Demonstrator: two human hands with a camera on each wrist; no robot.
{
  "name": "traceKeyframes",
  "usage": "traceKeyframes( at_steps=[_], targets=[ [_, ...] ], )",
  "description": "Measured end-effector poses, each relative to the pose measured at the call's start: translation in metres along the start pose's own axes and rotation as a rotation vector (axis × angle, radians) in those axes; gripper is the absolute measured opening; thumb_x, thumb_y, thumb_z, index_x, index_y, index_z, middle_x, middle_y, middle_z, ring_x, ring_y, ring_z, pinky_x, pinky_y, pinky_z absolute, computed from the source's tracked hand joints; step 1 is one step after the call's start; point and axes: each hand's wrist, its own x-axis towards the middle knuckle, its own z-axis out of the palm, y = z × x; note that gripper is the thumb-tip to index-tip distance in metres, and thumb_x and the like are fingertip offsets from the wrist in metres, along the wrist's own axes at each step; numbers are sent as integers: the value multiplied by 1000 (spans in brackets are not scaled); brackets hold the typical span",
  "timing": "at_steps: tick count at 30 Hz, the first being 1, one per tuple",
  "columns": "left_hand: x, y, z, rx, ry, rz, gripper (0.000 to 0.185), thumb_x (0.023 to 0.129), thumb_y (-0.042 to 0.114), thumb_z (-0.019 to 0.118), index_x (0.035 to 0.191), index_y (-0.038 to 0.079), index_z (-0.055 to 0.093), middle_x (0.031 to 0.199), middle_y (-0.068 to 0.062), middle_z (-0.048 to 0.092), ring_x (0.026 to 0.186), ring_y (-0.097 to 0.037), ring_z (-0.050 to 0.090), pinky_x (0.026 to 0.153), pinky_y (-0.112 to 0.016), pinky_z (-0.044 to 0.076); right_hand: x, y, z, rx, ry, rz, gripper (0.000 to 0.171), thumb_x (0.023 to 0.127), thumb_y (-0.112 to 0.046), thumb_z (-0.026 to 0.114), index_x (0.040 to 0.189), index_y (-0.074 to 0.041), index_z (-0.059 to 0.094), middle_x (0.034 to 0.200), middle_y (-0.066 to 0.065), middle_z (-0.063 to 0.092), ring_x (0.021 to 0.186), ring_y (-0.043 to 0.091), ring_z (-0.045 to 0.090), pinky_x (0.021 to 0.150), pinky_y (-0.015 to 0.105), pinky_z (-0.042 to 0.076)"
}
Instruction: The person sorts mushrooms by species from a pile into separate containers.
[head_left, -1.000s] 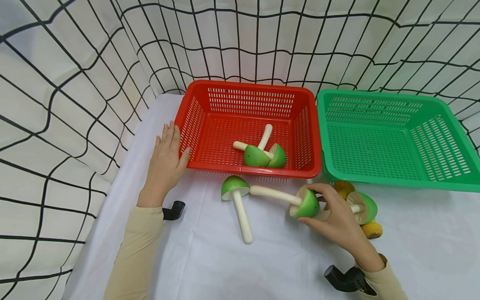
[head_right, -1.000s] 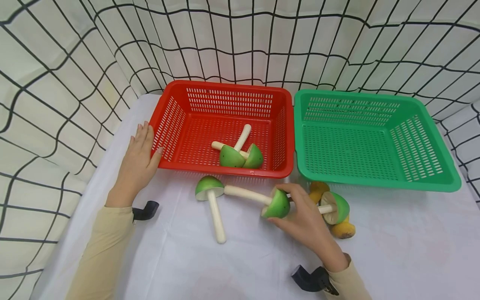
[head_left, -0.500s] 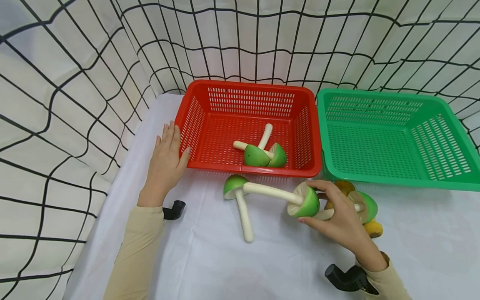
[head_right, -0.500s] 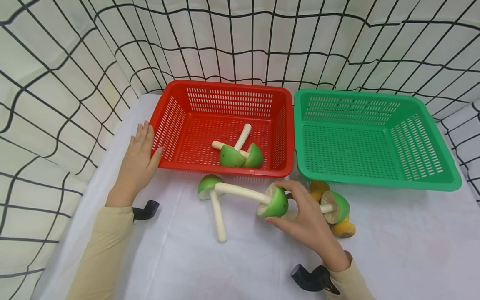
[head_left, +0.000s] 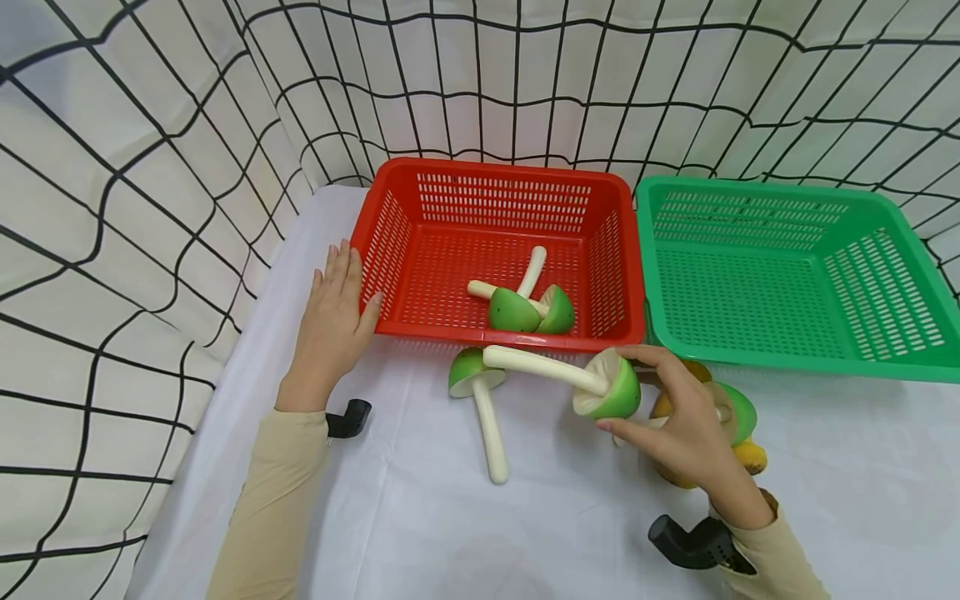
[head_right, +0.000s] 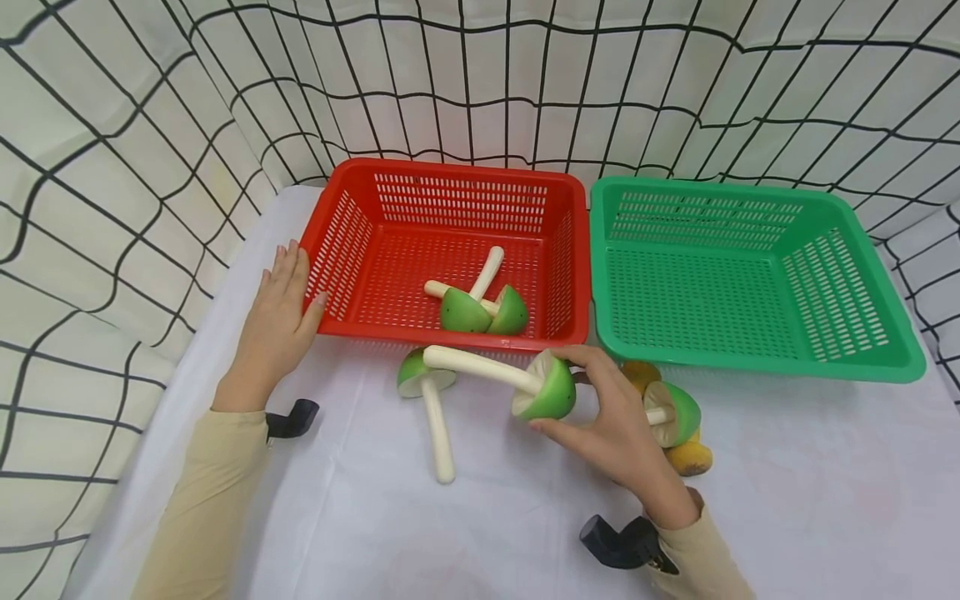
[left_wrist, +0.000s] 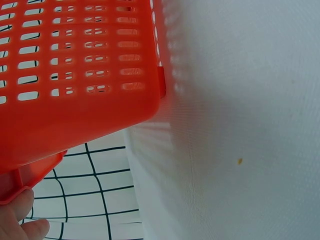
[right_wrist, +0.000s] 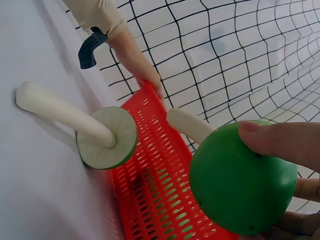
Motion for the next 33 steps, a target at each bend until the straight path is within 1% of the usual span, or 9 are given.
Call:
traceKeyframes(
  at_steps=[2,5,9,11,14,17,22,28,33],
  targets=[
    [0,0,0,-1,0,1,63,98,24,42,144,-12,19,154,-23,12,143,-31,3,112,-52,7,3,0,-1,7,2,-11,74,64,-17,88,124,5,52,116,16,58,106,12,54,89,17,41],
    [0,0,0,-2,4,4,63,98,24,42,144,-12,20,154,-23,12,143,-31,4,112,-53,7,7,0,-1,24,9,-29,72,73,-36,80,124,5,52,116,16,59,106,13,54,91,20,41],
    [0,0,0,0,4,3,62,98,24,41,144,-13,20,154,-24,12,143,-31,3,112,-53,7,13,-2,-1,23,18,-42,71,76,-42,76,123,5,52,116,16,60,105,15,56,91,23,42],
    [1,0,1,0,1,2,62,98,25,41,144,-13,20,154,-23,12,143,-31,3,112,-52,7,15,-3,-2,9,17,-26,71,73,-38,80,123,5,53,116,14,61,104,13,56,91,24,42],
    [1,0,1,0,-2,1,62,98,25,41,144,-12,20,154,-23,12,143,-30,3,112,-53,7,18,-3,-2,10,19,12,70,66,-16,87,124,3,53,116,13,61,104,13,56,91,23,42],
    [0,-1,1,2,1,0,62,98,25,41,144,-12,20,154,-23,12,143,-30,3,112,-53,7,21,-2,-1,33,33,49,77,55,7,87,124,2,53,117,12,61,104,13,56,90,21,43],
    [0,-2,1,4,0,-5,63,98,25,41,144,-12,20,154,-23,12,143,-30,3,112,-53,8,25,1,1,65,57,69,79,53,12,86,124,3,53,116,14,60,105,14,55,90,19,42],
    [0,-2,2,3,7,1,63,98,25,42,144,-12,20,153,-24,14,143,-31,4,112,-53,8,28,2,1,59,64,87,78,54,12,85,124,3,52,117,13,60,105,12,54,90,19,42],
    [0,-2,2,-5,13,6,62,98,24,42,144,-12,20,153,-24,14,143,-31,4,112,-53,8,31,0,2,52,60,90,78,55,11,86,125,2,52,118,12,59,103,12,54,88,18,44]
  ],
)
